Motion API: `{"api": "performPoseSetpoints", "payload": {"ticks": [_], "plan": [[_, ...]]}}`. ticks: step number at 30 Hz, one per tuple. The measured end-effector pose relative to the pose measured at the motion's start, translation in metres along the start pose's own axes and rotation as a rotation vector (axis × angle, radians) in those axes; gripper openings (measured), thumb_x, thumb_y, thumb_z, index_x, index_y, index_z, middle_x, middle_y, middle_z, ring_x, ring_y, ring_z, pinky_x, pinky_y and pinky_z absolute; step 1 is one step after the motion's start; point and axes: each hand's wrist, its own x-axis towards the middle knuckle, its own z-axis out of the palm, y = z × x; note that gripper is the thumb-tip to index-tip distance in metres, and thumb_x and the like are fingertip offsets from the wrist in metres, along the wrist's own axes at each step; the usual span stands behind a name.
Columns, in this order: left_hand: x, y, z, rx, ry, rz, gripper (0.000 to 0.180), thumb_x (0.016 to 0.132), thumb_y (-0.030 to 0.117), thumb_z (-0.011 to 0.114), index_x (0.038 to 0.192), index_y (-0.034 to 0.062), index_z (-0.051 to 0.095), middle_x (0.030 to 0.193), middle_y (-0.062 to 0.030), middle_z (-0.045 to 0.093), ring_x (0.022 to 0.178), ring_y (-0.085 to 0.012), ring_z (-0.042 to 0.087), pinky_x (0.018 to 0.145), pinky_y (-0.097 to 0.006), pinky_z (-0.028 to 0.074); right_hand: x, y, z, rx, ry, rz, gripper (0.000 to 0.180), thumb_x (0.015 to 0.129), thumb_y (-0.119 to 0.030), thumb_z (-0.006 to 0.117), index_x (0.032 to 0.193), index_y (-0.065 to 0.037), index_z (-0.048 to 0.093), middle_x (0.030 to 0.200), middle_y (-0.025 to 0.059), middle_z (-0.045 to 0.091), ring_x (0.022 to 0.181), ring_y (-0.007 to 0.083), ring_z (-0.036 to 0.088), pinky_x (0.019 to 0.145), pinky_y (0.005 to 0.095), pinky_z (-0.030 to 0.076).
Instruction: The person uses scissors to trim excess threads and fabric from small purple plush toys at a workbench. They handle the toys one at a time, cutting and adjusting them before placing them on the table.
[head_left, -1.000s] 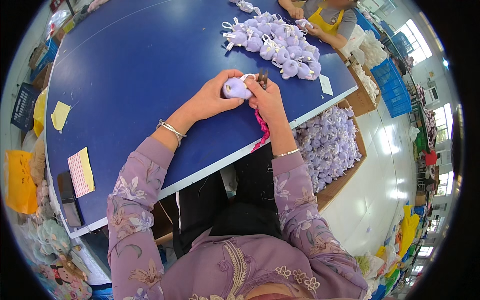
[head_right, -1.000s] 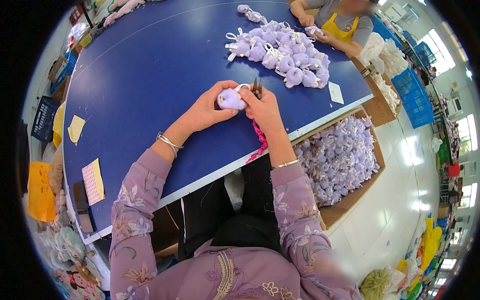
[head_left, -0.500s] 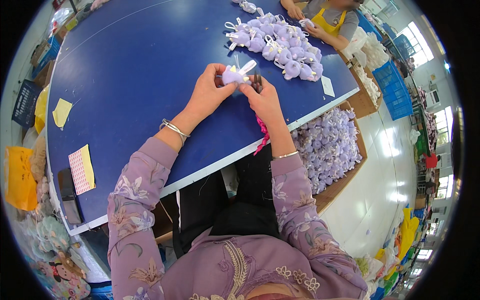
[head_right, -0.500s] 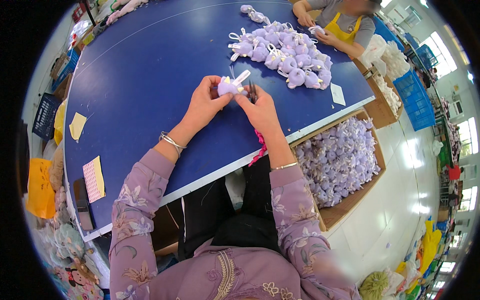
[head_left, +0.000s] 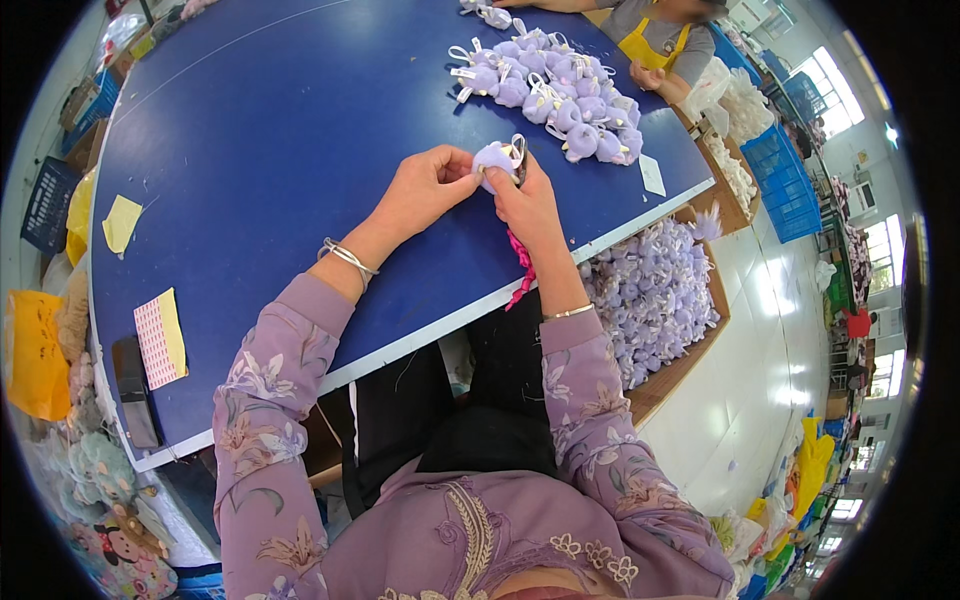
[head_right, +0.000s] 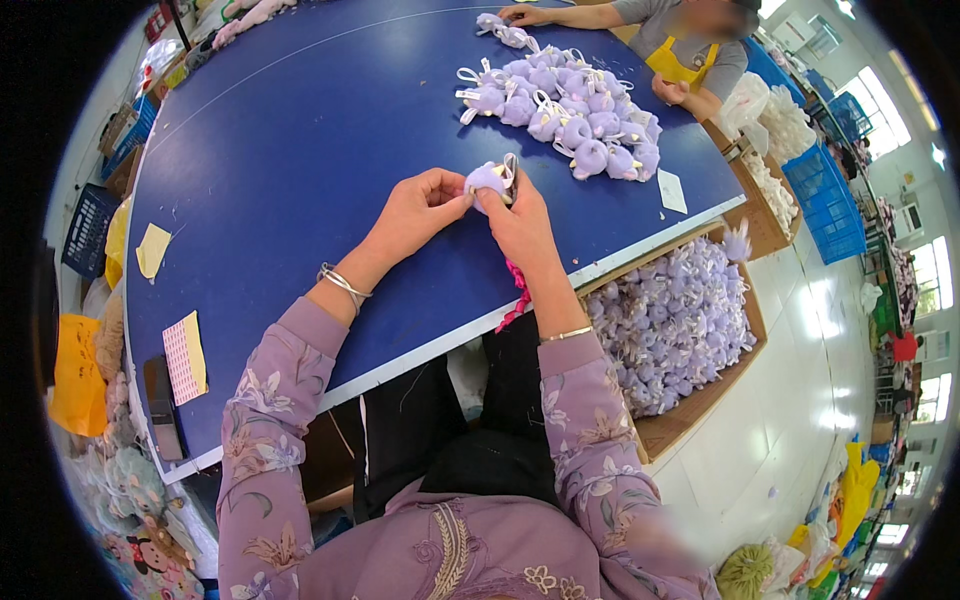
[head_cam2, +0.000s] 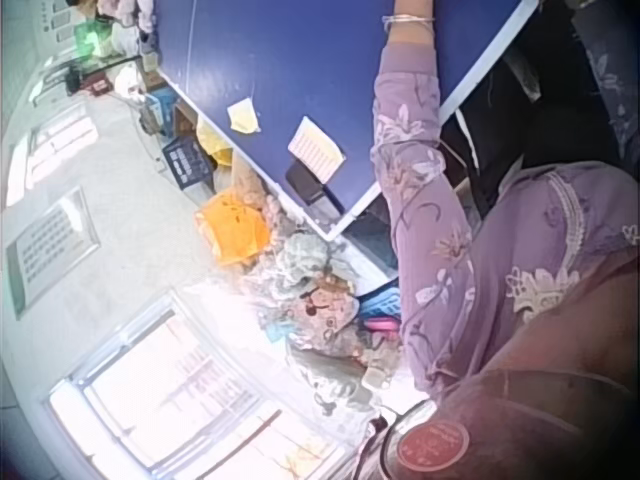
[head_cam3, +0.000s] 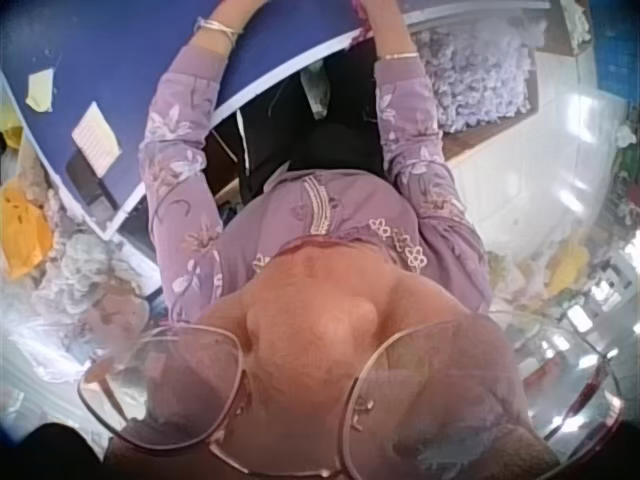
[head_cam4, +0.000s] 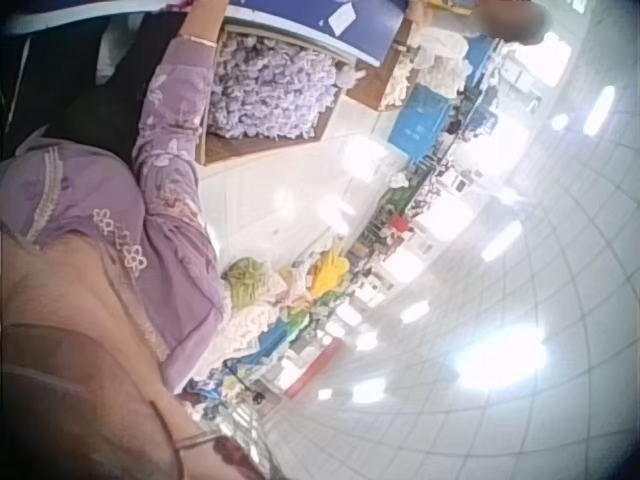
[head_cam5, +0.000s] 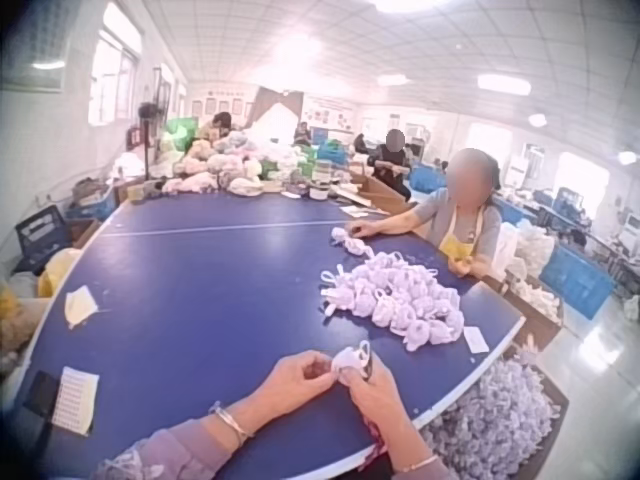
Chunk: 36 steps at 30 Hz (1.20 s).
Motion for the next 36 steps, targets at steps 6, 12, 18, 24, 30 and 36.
{"api": "performPoseSetpoints", "payload": {"ticks": [6, 12, 18, 24, 30, 36], "plan": [[0.001, 0.004, -0.006, 0.032, -0.085, -0.09, 0.023, 0.092, 0.023, 0.064, 0.095, -0.0005, 0.064, 0.082, -0.0022, 0.066, 0.07, -0.0066, 0.06, 0.06, -0.021, 0.046, -0.003, -0.01, -0.002, 0.008, -0.073, 0.021, 0.027, 0.087, -0.018, 0.066, 0.108, -0.003, 0.059, 0.084, -0.0004, 0.059, 0.064, 0.005, 0.049, 0.052, 0.0227, 0.04], [0.002, 0.01, -0.01, 0.113, -0.181, -0.097, 0.024, 0.091, 0.023, 0.06, 0.085, 0.0003, 0.063, 0.074, -0.0022, 0.063, 0.06, -0.0066, 0.055, 0.054, -0.023, 0.043, -0.002, -0.01, -0.009, 0.03, -0.155, 0.07, 0.028, 0.083, -0.017, 0.071, 0.105, -0.004, 0.059, 0.079, -0.0017, 0.057, 0.058, 0.0038, 0.047, 0.049, 0.0211, 0.037], [0.004, 0.002, -0.011, 0.303, -0.195, 0.066, 0.021, 0.087, 0.018, 0.058, 0.076, -0.0005, 0.057, 0.065, -0.0032, 0.056, 0.057, -0.0104, 0.046, 0.054, -0.029, 0.039, -0.001, -0.017, -0.012, 0.082, -0.23, 0.088, 0.025, 0.082, -0.012, 0.074, 0.099, -0.005, 0.057, 0.074, -0.0023, 0.053, 0.055, 0.0035, 0.045, 0.045, 0.0201, 0.033], [0.0, 0.01, -0.002, 0.369, -0.199, 0.128, 0.021, 0.083, 0.014, 0.055, 0.071, -0.0022, 0.051, 0.059, -0.0072, 0.045, 0.057, -0.0112, 0.042, 0.053, -0.032, 0.037, -0.002, -0.024, -0.023, -0.116, -0.288, 0.043, 0.033, 0.078, -0.02, 0.075, 0.101, 0.0, 0.062, 0.084, 0.0006, 0.062, 0.076, 0.0083, 0.055, 0.067, 0.0259, 0.046], [0.001, 0.003, -0.006, 0.289, -0.207, 0.126, 0.024, 0.083, 0.012, 0.053, 0.066, -0.0006, 0.041, 0.057, -0.0034, 0.036, 0.057, -0.0083, 0.034, 0.05, -0.032, 0.031, -0.006, -0.033, -0.014, -0.29, -0.23, 0.08, 0.03, 0.075, -0.023, 0.071, 0.092, 0.001, 0.064, 0.08, 0.0035, 0.063, 0.074, 0.0102, 0.056, 0.068, 0.0286, 0.046], [0.0, 0.003, -0.004, 0.33, -0.22, 0.139, 0.024, 0.083, 0.011, 0.054, 0.066, -0.0001, 0.04, 0.057, -0.0022, 0.034, 0.056, -0.0075, 0.032, 0.05, -0.031, 0.03, -0.012, -0.025, -0.009, -0.333, -0.145, -0.018, 0.026, 0.076, -0.021, 0.067, 0.09, 0.001, 0.062, 0.078, 0.0052, 0.063, 0.072, 0.0108, 0.055, 0.066, 0.0299, 0.047]]}}
